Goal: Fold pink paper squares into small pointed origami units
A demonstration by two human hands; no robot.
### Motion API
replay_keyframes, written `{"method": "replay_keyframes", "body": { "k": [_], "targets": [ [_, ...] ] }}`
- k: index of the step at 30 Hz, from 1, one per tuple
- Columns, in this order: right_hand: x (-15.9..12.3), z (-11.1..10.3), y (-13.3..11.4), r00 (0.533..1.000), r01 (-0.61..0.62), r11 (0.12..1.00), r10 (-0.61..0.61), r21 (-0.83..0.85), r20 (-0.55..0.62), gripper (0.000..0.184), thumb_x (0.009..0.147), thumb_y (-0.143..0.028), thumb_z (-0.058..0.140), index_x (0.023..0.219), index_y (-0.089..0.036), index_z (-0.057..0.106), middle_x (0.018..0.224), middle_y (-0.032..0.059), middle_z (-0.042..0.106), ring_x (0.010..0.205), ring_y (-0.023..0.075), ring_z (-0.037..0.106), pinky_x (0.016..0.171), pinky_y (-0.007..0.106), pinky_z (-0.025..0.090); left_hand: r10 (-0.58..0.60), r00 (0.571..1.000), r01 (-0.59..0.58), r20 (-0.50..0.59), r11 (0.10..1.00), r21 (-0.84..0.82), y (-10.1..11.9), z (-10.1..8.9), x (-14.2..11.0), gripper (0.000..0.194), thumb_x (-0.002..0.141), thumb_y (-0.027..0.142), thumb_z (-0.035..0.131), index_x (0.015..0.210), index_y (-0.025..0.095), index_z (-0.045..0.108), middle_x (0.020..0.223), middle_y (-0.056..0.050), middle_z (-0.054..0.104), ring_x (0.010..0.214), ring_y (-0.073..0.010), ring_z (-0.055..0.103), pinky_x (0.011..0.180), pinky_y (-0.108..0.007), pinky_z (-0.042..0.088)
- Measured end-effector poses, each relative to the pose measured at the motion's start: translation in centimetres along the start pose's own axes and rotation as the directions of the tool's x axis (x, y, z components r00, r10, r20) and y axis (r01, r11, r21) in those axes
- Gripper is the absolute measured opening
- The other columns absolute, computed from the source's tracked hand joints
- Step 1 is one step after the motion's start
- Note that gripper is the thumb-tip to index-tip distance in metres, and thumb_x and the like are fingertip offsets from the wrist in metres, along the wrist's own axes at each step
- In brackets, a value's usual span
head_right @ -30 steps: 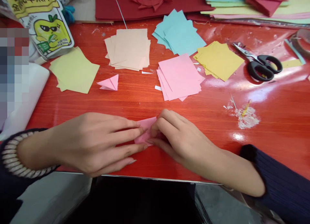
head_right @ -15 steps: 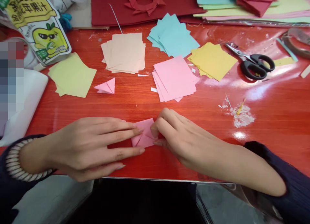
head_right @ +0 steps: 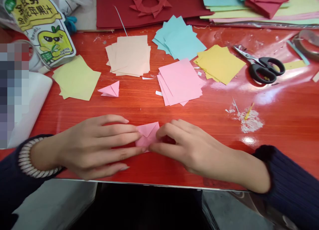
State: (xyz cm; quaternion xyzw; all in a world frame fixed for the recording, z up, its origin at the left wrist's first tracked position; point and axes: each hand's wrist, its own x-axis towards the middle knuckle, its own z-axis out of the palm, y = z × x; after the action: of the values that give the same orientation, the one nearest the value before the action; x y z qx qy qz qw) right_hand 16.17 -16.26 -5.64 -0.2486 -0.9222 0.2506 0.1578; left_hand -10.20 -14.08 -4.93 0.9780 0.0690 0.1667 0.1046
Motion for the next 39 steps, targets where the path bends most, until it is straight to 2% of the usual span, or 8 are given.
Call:
{"method": "replay_keyframes", "body": {
  "k": [7,11,15,18,23,31,35,39],
  "targets": [
    [0.9,-0.5,-0.7,0.999,-0.03,0.997,0.031,-0.069,0.014,0.039,0.101,-0.026,0.03,0.098,-0.018,0.069,0.074,0.0044,0.06,0.063,0.014,0.047,0.058,0.027,0.037,0.054,0.996,-0.053,-0.069,0.999,0.014,0.1,-0.4,0.0,0.03,0.083,0.029,0.056,0.1,0.005,0.066,0.103,-0.013,0.071,0.096,-0.0224,0.067,0.086,-0.035,0.054],
    [0.7,-0.4,-0.6,0.999,-0.051,0.992,0.049,-0.115,-0.02,0.039,0.1,-0.028,0.034,0.089,-0.015,0.069,0.072,0.0051,0.059,0.063,0.0146,0.046,0.058,0.027,0.037,0.004,0.999,-0.004,-0.032,1.0,-0.008,0.0,-0.4,-0.2,0.027,0.083,0.027,0.058,0.1,0.008,0.066,0.118,-0.015,0.065,0.11,-0.0252,0.061,0.092,-0.04,0.052],
    [0.3,-0.5,0.0,0.999,0.044,0.969,-0.049,-0.244,-0.014,0.031,0.098,-0.02,0.036,0.106,-0.019,0.067,0.08,0.0073,0.059,0.07,0.0181,0.046,0.062,0.031,0.038,-0.059,0.997,0.061,0.046,0.998,-0.031,-0.2,0.0,-0.5,0.034,0.084,0.032,0.058,0.112,0.014,0.063,0.128,-0.013,0.059,0.122,-0.0251,0.054,0.105,-0.043,0.045],
    [0.1,-0.7,0.3,0.992,0.103,0.942,-0.119,-0.319,-0.03,0.027,0.095,-0.015,0.04,0.105,-0.016,0.065,0.082,0.009,0.059,0.074,0.0203,0.046,0.065,0.034,0.04,-0.064,0.998,0.063,0.016,0.996,0.061,-0.2,0.3,-0.4,0.03,0.085,0.031,0.058,0.111,0.016,0.063,0.123,-0.012,0.063,0.115,-0.0224,0.06,0.101,-0.04,0.049],
    [0.4,-0.6,0.3,0.963,0.244,0.894,-0.268,-0.376,-0.012,0.011,0.088,-0.013,0.055,0.095,-0.011,0.063,0.086,0.0106,0.064,0.081,0.022,0.05,0.069,0.037,0.044,0.034,0.998,-0.018,-0.045,0.947,0.322,0.4,0.4,0.5,0.017,0.088,0.015,0.053,0.097,0.011,0.067,0.102,-0.01,0.072,0.094,-0.0195,0.069,0.087,-0.032,0.057],
    [0.7,-0.3,0.5,0.976,0.192,0.915,-0.217,-0.355,-0.033,0.013,0.085,-0.01,0.06,0.098,-0.009,0.062,0.085,0.0108,0.067,0.082,0.0224,0.055,0.066,0.037,0.044,0.153,0.987,-0.15,0.042,0.822,0.55,1.1,0.6,0.7,0.021,0.087,0.014,0.054,0.103,0.004,0.065,0.103,-0.012,0.072,0.094,-0.0219,0.069,0.082,-0.029,0.059],
    [0.8,0.0,0.5,0.977,0.159,0.922,-0.199,-0.352,-0.079,0.013,0.087,-0.009,0.056,0.099,-0.009,0.061,0.085,0.0113,0.065,0.078,0.0219,0.054,0.064,0.037,0.043,0.05,0.993,0.001,-0.103,0.895,0.445,1.0,0.9,1.1,0.017,0.087,0.013,0.054,0.098,0.006,0.064,0.094,-0.009,0.073,0.087,-0.0192,0.069,0.077,-0.029,0.059],
    [1.1,0.5,0.4,0.983,0.025,0.966,-0.07,-0.259,-0.167,0.012,0.09,-0.011,0.05,0.096,-0.012,0.061,0.083,0.0092,0.062,0.072,0.0183,0.051,0.062,0.033,0.043,-0.238,0.951,0.279,-0.199,0.937,0.212,1.2,1.4,1.6,0.011,0.087,0.013,0.056,0.093,0.01,0.064,0.089,-0.006,0.071,0.078,-0.0169,0.065,0.067,-0.029,0.055]
  ]
}}
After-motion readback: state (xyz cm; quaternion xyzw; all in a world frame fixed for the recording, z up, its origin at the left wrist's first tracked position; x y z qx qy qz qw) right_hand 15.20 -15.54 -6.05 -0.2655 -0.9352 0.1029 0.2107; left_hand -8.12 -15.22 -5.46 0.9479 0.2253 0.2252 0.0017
